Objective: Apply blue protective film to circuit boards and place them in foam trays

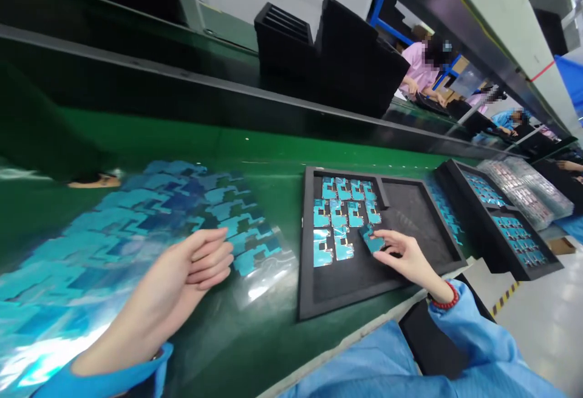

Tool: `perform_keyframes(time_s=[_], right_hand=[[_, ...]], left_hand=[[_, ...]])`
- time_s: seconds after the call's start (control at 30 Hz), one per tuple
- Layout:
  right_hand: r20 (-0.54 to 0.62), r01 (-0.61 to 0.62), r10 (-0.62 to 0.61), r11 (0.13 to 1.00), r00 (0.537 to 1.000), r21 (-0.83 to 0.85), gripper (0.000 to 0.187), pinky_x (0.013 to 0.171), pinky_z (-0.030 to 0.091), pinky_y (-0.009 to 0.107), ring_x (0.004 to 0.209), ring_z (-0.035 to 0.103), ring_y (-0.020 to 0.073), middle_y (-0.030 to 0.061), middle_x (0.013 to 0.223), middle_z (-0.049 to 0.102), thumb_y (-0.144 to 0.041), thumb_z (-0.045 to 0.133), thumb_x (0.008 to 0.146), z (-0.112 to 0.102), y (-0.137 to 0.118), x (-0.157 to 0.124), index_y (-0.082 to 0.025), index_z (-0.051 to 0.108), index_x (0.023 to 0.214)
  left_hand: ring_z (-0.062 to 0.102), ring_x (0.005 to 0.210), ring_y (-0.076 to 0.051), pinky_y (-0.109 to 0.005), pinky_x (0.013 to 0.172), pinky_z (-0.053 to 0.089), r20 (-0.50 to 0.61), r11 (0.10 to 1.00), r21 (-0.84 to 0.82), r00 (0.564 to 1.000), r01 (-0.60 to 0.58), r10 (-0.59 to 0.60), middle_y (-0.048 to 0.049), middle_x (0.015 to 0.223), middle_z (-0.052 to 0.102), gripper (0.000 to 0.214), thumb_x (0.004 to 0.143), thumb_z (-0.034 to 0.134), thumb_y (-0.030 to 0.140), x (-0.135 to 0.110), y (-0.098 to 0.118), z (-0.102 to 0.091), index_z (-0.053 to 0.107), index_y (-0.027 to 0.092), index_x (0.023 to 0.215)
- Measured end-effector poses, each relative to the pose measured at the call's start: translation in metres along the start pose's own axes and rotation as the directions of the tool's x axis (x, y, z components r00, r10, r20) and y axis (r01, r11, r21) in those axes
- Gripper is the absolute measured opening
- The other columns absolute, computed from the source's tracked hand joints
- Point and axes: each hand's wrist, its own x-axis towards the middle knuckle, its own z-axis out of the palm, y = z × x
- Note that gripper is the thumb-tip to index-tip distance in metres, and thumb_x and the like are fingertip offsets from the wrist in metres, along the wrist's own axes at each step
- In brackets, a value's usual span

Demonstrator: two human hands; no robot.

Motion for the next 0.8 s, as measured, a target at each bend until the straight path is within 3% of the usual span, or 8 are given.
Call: perform_keyframes(time_s=[0.13, 0.27, 0.5, 0.6, 0.7, 0.8], right_hand=[[0.138, 0.261, -0.23, 0.925, 0.963, -0.275, 0.036, 0.067, 0.055, 0.028, 0.069, 0.062, 0.0141, 0.0056, 0.083, 0.069, -0.043, 0.064, 0.087, 0.003, 0.009, -0.008, -0.018, 0.068, 0.113], [0.197, 0.392, -0.342, 0.847, 0.919, -0.36, 0.029, 0.065, 0.051, 0.027, 0.066, 0.057, 0.0142, 0.004, 0.077, 0.064, -0.041, 0.063, 0.089, 0.0, 0.011, -0.003, -0.019, 0.069, 0.107], [0.289, 0.417, -0.311, 0.776, 0.905, -0.474, 0.028, 0.084, 0.055, 0.034, 0.094, 0.063, 0.0199, 0.0088, 0.106, 0.064, -0.025, 0.059, 0.089, -0.002, 0.002, 0.003, -0.021, 0.063, 0.116], [0.35, 0.436, -0.286, 0.751, 0.892, -0.496, 0.029, 0.087, 0.057, 0.035, 0.101, 0.065, 0.0214, 0.0097, 0.112, 0.062, -0.024, 0.056, 0.09, -0.006, 0.004, 0.002, -0.025, 0.062, 0.118], [0.363, 0.468, -0.304, 0.674, 0.881, -0.572, 0.032, 0.086, 0.06, 0.038, 0.105, 0.066, 0.0254, 0.0114, 0.119, 0.061, -0.028, 0.056, 0.09, -0.014, 0.007, 0.004, -0.028, 0.06, 0.122], [0.414, 0.565, -0.386, 0.597, 0.825, -0.57, 0.031, 0.084, 0.062, 0.038, 0.102, 0.069, 0.0267, 0.0096, 0.121, 0.063, -0.031, 0.057, 0.09, -0.018, -0.005, 0.022, -0.031, 0.06, 0.121]], left_hand=[[0.013, 0.04, -0.008, -0.018, 0.033, 0.025, 0.041, 0.998, -0.007, 0.997, 0.068, -0.067, 0.0065, 0.042, 0.023, 0.047, 0.086, 0.055, 0.023, 0.006, 0.002, -0.005, 0.023, 0.019, 0.051], [0.016, 0.038, -0.007, -0.018, 0.034, 0.025, 0.05, 0.996, -0.007, 0.994, 0.094, -0.094, 0.0068, 0.041, 0.026, 0.046, 0.083, 0.057, 0.022, 0.005, 0.004, -0.006, 0.023, 0.019, 0.052], [0.015, 0.04, -0.007, -0.018, 0.037, 0.024, 0.101, 0.996, -0.012, 0.991, 0.087, -0.085, 0.0074, 0.044, 0.022, 0.047, 0.085, 0.055, 0.026, 0.005, 0.002, -0.007, 0.024, 0.019, 0.05], [0.01, 0.04, -0.006, -0.019, 0.035, 0.018, 0.107, 0.999, -0.027, 0.994, 0.039, -0.036, 0.0088, 0.045, 0.015, 0.047, 0.086, 0.052, 0.023, 0.006, -0.004, -0.006, 0.023, 0.021, 0.048], [0.01, 0.039, -0.005, -0.019, 0.035, 0.014, 0.128, 0.999, -0.027, 0.992, 0.026, -0.022, 0.0108, 0.045, 0.014, 0.05, 0.09, 0.051, 0.021, 0.005, -0.009, -0.005, 0.023, 0.022, 0.049], [0.012, 0.037, -0.005, -0.019, 0.035, 0.014, 0.137, 0.999, -0.03, 0.99, -0.018, 0.022, 0.0126, 0.047, 0.017, 0.049, 0.093, 0.056, 0.027, 0.006, -0.011, -0.005, 0.029, 0.02, 0.053]])
